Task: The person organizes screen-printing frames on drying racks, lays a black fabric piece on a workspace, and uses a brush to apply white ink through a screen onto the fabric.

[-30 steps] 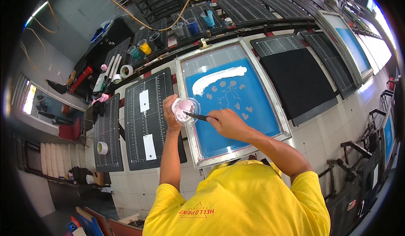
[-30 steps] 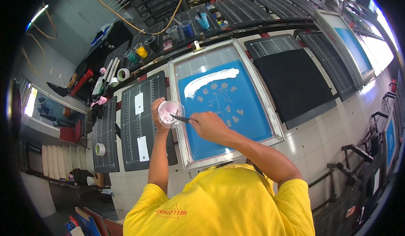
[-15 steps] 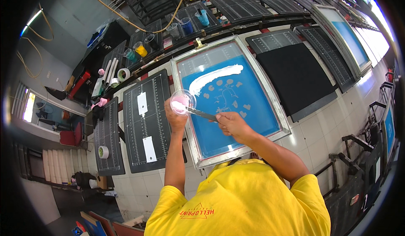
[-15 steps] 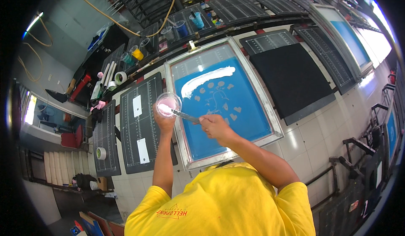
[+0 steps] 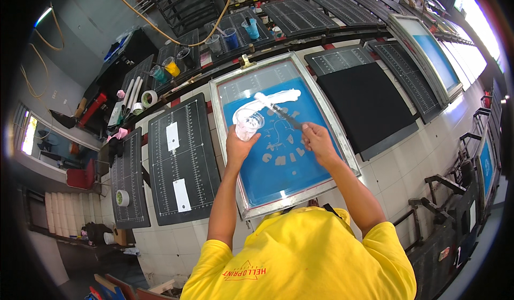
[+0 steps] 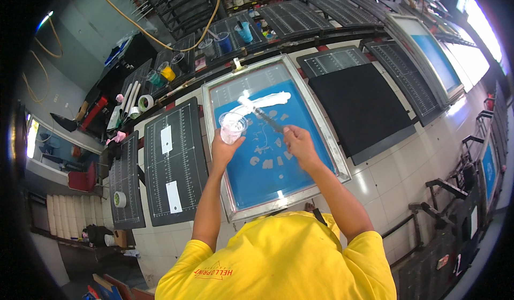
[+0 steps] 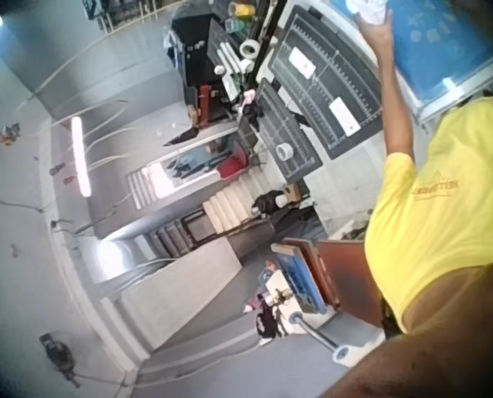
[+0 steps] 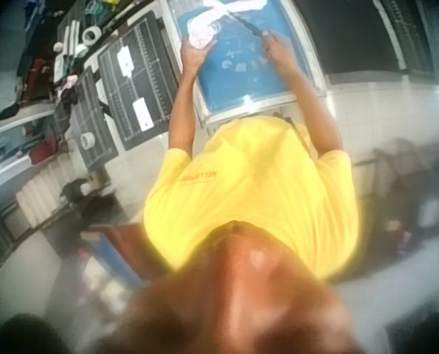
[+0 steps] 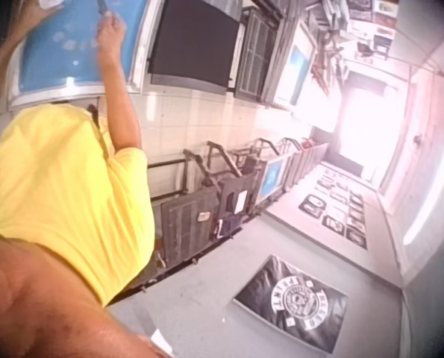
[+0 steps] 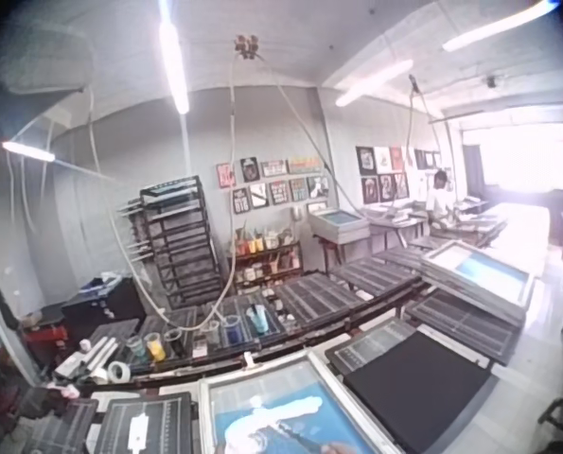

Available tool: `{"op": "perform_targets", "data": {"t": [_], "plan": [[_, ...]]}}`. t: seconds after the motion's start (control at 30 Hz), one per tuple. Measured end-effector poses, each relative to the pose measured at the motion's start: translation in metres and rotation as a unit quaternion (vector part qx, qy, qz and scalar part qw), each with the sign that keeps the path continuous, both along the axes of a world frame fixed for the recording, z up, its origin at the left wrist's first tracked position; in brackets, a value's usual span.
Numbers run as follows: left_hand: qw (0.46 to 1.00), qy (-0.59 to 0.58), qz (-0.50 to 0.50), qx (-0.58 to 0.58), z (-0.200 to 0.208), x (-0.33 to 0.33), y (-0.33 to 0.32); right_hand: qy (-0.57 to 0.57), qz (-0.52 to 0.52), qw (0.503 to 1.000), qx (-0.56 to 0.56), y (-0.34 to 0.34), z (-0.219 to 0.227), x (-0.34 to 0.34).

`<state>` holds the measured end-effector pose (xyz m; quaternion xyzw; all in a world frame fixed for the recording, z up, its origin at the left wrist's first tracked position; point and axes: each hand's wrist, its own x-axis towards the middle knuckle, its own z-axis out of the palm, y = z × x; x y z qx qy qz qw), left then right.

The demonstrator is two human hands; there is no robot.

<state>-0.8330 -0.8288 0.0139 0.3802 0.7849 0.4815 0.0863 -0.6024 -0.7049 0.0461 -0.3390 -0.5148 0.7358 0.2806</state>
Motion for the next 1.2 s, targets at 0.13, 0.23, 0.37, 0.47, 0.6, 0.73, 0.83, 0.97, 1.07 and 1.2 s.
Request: {"op": "perform_targets", "data": {"t": [0.13, 0.23, 0.37, 0.47, 0.6, 0.73, 0.83, 0.97, 1.07, 1.2], "plan": [[0.998, -0.049, -0.013, 0.042, 0.005, 0.005, 0.007, -0.115, -0.115, 0.965, 0.205, 0.042, -0.031, -0.002], [0.995, -0.059, -0.025, 0.075, 0.01, 0.004, 0.001, -0.193, -0.15, 0.91, 0.334, 0.062, -0.04, -0.003], [0.982, -0.105, -0.034, 0.157, 0.008, 0.0, -0.012, -0.314, -0.151, 0.811, 0.47, 0.082, -0.082, -0.01], [0.975, -0.153, -0.032, 0.16, -0.006, -0.012, -0.03, -0.397, -0.096, 0.77, 0.489, 0.088, -0.112, -0.011], [0.972, -0.169, 0.0, 0.164, -0.006, -0.015, -0.058, -0.407, -0.091, 0.737, 0.533, 0.079, -0.119, -0.01], [0.976, -0.147, 0.037, 0.155, -0.018, -0.024, -0.077, -0.453, -0.051, 0.696, 0.555, 0.076, -0.126, -0.015], [0.976, -0.152, 0.056, 0.147, -0.024, -0.025, -0.088, -0.475, -0.014, 0.675, 0.565, 0.064, -0.131, -0.033], [0.979, -0.136, 0.069, 0.134, -0.032, -0.033, -0.101, -0.448, 0.024, 0.689, 0.569, 0.042, -0.13, -0.064], [0.979, -0.129, 0.072, 0.138, -0.035, -0.039, -0.11, -0.432, 0.06, 0.679, 0.591, 0.023, -0.129, -0.089], [0.976, -0.123, 0.1, 0.149, -0.036, -0.041, -0.121, -0.395, 0.104, 0.663, 0.627, -0.004, -0.127, -0.12]]}}
